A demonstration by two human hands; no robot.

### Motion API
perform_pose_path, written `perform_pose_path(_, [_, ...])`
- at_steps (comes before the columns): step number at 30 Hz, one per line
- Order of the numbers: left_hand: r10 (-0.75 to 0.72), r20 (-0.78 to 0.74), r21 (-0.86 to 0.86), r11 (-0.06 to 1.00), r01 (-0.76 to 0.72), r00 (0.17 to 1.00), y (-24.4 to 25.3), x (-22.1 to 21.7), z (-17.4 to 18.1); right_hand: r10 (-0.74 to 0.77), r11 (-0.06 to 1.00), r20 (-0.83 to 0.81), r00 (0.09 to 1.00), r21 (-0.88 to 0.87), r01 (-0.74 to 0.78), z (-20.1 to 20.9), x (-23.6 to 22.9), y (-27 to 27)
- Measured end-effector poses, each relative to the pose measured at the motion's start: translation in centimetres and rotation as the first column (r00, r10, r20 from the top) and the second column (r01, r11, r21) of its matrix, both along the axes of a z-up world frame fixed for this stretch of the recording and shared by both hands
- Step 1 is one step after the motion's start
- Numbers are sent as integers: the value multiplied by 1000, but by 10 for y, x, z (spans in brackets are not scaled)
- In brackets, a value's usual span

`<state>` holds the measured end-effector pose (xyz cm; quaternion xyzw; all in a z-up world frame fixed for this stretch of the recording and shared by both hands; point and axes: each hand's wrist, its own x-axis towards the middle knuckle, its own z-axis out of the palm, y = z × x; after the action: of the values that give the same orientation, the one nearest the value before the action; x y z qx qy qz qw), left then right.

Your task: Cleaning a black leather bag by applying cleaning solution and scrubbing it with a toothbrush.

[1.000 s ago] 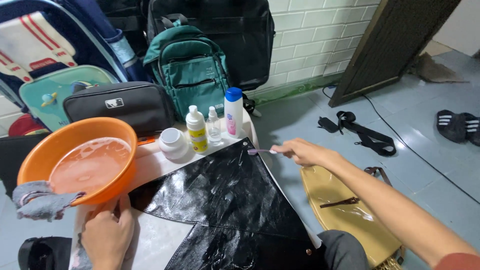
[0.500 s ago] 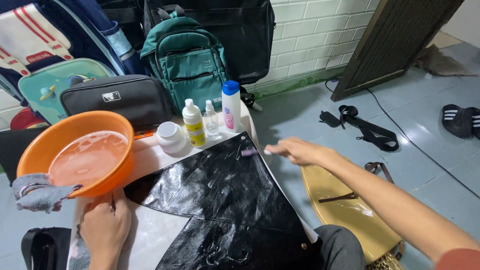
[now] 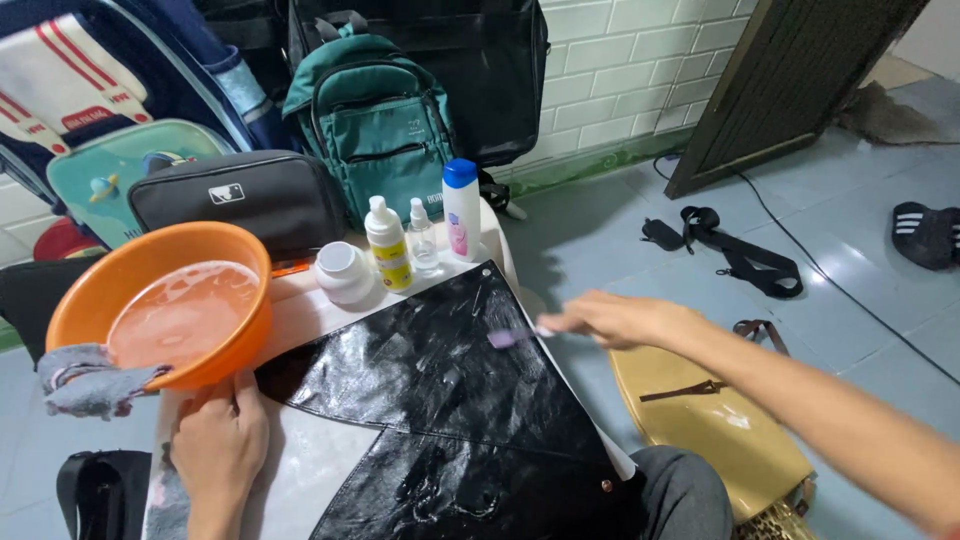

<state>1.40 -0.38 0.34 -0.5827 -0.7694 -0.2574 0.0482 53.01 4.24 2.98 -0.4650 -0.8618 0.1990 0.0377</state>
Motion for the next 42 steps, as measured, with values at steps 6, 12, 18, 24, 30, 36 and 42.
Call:
perform_pose_path(6, [10, -40, 3, 1000, -10, 999, 6, -2, -8, -34, 998, 165, 986, 56, 25, 8, 25, 16])
perform_pose_path(12, [-31, -2, 52, 998, 31, 1000, -2, 2, 1, -58, 988, 236, 970, -126, 90, 47, -28, -15])
perform_pose_path(18, [2, -37, 20, 1000, -1, 999, 3, -2, -6, -98, 988, 307, 947, -80, 129, 76, -41, 10])
perform_pose_path(24, [-23, -33, 58, 998, 25, 999, 3, -3, -8, -237, 966, 310, 921, 179, 188, 9, -52, 31])
perform_pose_path(30, [-10, -7, 40, 999, 10, 1000, 5, -4, -4, -137, 907, 529, 837, 407, -108, -6, -3, 29])
perform_pose_path(36, [5, -21, 5, 1000, -5, 1000, 6, -6, -7, -83, 882, 482, 872, 442, -160, -34, -9, 24])
perform_pose_path(42, [10, -68, 30, 1000, -8, 998, 8, -10, -16, -134, 908, 432, 892, 414, -65, -12, 5, 27])
